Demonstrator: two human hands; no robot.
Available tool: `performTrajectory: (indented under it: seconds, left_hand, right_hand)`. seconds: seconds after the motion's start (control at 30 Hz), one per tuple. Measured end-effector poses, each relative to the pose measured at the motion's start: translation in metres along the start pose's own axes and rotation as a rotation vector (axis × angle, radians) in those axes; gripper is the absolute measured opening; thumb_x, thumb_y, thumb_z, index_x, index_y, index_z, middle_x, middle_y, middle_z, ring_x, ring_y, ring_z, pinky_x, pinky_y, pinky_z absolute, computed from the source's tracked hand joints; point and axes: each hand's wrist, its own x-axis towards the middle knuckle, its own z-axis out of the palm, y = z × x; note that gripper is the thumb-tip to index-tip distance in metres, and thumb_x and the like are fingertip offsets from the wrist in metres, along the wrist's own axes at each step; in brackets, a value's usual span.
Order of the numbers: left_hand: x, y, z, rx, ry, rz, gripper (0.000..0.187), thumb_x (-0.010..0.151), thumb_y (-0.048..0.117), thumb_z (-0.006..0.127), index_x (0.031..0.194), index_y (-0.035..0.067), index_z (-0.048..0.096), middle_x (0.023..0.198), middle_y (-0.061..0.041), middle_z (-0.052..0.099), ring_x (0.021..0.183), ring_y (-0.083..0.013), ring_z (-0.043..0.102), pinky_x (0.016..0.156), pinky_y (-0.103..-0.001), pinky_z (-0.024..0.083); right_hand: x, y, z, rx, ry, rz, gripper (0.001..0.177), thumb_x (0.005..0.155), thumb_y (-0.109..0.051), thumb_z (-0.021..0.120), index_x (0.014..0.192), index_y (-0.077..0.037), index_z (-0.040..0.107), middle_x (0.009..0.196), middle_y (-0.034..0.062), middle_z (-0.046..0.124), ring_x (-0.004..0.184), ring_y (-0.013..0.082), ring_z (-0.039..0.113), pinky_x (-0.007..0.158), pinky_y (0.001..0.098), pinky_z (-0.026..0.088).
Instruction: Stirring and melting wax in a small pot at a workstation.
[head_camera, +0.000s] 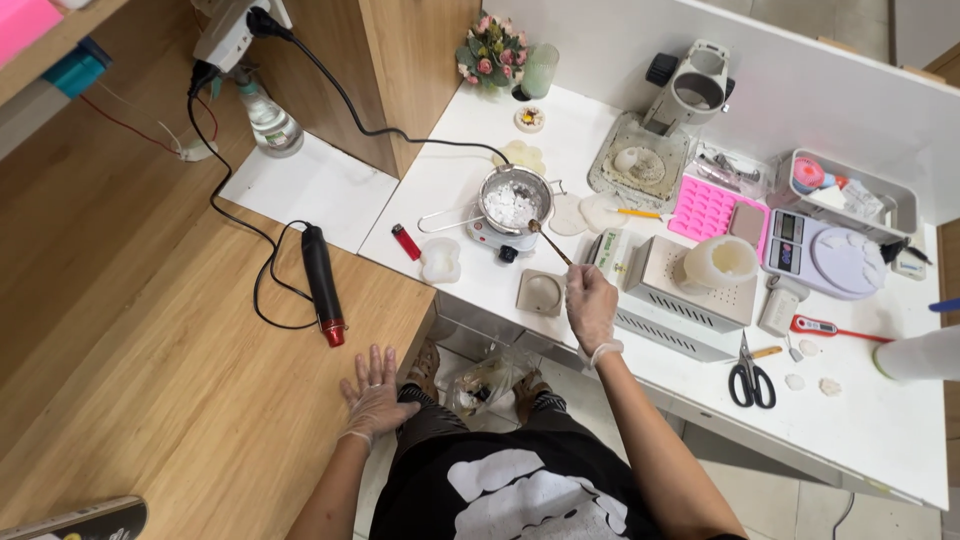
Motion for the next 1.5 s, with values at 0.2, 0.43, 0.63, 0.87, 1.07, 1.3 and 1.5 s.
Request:
performTrajectory:
  seconds: [0.2,0.43,0.63,0.87,1.07,1.3,1.5]
  left_hand:
    - [-0.006,0.006,-0.01,0.019,0.008,-0.008,0.133,0.073,0.058,0.078,0.162,0.024,-0.014,0.17,-0.006,-0.028,0.154,-0.0315,-0.032,0.119,-0.066,-0.013]
    - [-0.004,0.003,-0.004,-0.002,0.013,0.002,0.134,0.073,0.056,0.079,0.162,0.023,-0.014,0.17,-0.007,-0.028,0.154,-0.032,-0.032,0.119,-0.067,-0.015]
    - [-0.006,0.005,-0.006,0.0,0.005,0.001,0.134,0.073,0.055,0.08,0.162,0.022,-0.015,0.17,-0.007,-0.029,0.153,-0.0325,-0.033,0.118,-0.067,-0.015]
    - [-0.004,0.006,-0.007,-0.01,-0.007,-0.007,0.135,0.073,0.054,0.08,0.162,0.023,-0.016,0.169,-0.006,-0.029,0.153,-0.0311,-0.033,0.118,-0.066,-0.016]
    - [-0.01,0.01,-0.011,-0.047,-0.013,-0.007,0.132,0.073,0.054,0.079,0.162,0.024,-0.014,0.17,-0.005,-0.029,0.153,-0.0298,-0.035,0.119,-0.065,-0.017]
    - [-0.007,0.008,-0.009,-0.02,-0.017,-0.007,0.132,0.074,0.055,0.079,0.162,0.022,-0.015,0.169,-0.007,-0.029,0.153,-0.0311,-0.034,0.119,-0.065,-0.017]
    - [-0.005,0.006,-0.007,0.016,-0.021,-0.007,0.134,0.074,0.055,0.079,0.162,0.021,-0.017,0.169,-0.008,-0.03,0.153,-0.0325,-0.034,0.118,-0.067,-0.016]
  right_hand:
    - [-0.008,-0.008,0.002,-0.006,-0.01,0.022,0.038,0.101,-0.031,0.059,0.087,0.003,0.069,0.065,0.0146,0.069,0.056,0.0216,0.063,0.061,0.0389,0.052]
    - [-0.009,-0.012,0.001,0.025,0.035,0.021,0.037,0.1,-0.03,0.06,0.084,0.003,0.069,0.064,0.014,0.068,0.055,0.0215,0.062,0.061,0.0389,0.051]
    - [-0.01,-0.007,0.004,-0.051,0.003,-0.038,0.039,0.101,-0.029,0.062,0.085,0.006,0.068,0.062,0.0171,0.064,0.053,0.0265,0.056,0.06,0.0413,0.049]
    - [-0.011,-0.009,0.005,-0.011,0.019,0.006,0.038,0.101,-0.03,0.06,0.082,0.002,0.068,0.06,0.0121,0.065,0.052,0.0206,0.06,0.058,0.0392,0.051]
    - [-0.012,-0.012,0.004,-0.028,0.003,0.018,0.039,0.101,-0.031,0.059,0.082,0.002,0.068,0.059,0.0141,0.065,0.052,0.0224,0.06,0.059,0.0399,0.05]
    - [-0.014,-0.006,0.004,-0.043,0.014,-0.094,0.04,0.101,-0.03,0.06,0.081,0.004,0.068,0.062,0.0162,0.065,0.052,0.0262,0.058,0.06,0.0411,0.05]
    - [-0.017,-0.013,0.002,0.014,-0.007,0.013,0.039,0.102,-0.033,0.059,0.083,0.0,0.067,0.06,0.0142,0.065,0.053,0.0258,0.062,0.057,0.0409,0.051]
